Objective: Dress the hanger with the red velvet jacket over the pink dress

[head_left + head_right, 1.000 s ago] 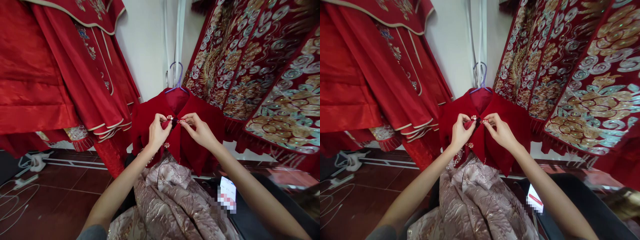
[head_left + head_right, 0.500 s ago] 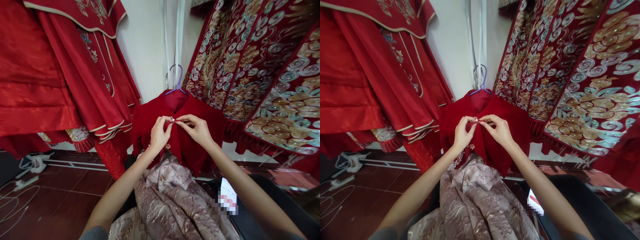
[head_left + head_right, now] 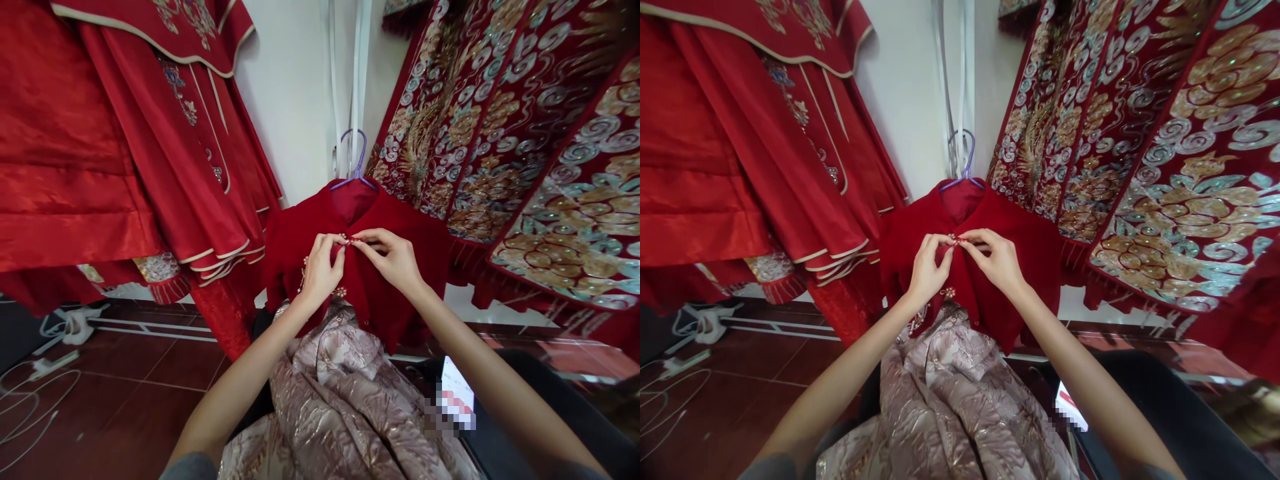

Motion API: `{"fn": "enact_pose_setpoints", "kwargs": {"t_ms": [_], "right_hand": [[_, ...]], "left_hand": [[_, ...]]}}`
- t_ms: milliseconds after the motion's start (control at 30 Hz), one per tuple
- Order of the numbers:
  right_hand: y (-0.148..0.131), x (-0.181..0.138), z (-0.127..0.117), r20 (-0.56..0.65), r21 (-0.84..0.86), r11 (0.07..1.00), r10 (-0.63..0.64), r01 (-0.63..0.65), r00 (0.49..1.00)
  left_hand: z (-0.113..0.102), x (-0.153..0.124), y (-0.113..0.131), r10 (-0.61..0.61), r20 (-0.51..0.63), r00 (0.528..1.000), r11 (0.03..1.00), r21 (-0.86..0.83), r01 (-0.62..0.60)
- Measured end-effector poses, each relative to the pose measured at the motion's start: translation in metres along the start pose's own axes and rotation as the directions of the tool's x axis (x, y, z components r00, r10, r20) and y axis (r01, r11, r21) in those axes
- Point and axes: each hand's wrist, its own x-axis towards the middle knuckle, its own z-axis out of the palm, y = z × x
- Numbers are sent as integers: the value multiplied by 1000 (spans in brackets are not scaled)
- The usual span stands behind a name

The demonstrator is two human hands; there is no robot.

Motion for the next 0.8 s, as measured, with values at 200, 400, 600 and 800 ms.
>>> {"fn": "enact_pose_setpoints", "kwargs": {"t_ms": [200,400,600,800], "right_hand": [[0,3,-1,34,-21,1000,2,-1,999],[4,8,0,38,23,999,46,-47,998],[5,11,-1,59,22,998,60,-62,996],[7,14,-1,110,-59,998,12,-5,994]], "left_hand": [[-8,17,0,49,111,993,987,148,-65],[-16,27,1,139,228,964,969,171,-180],[-12,28,-1,175,230,957,960,176,-217],[-10,29,-1,218,265,939,941,200,-275]]}}
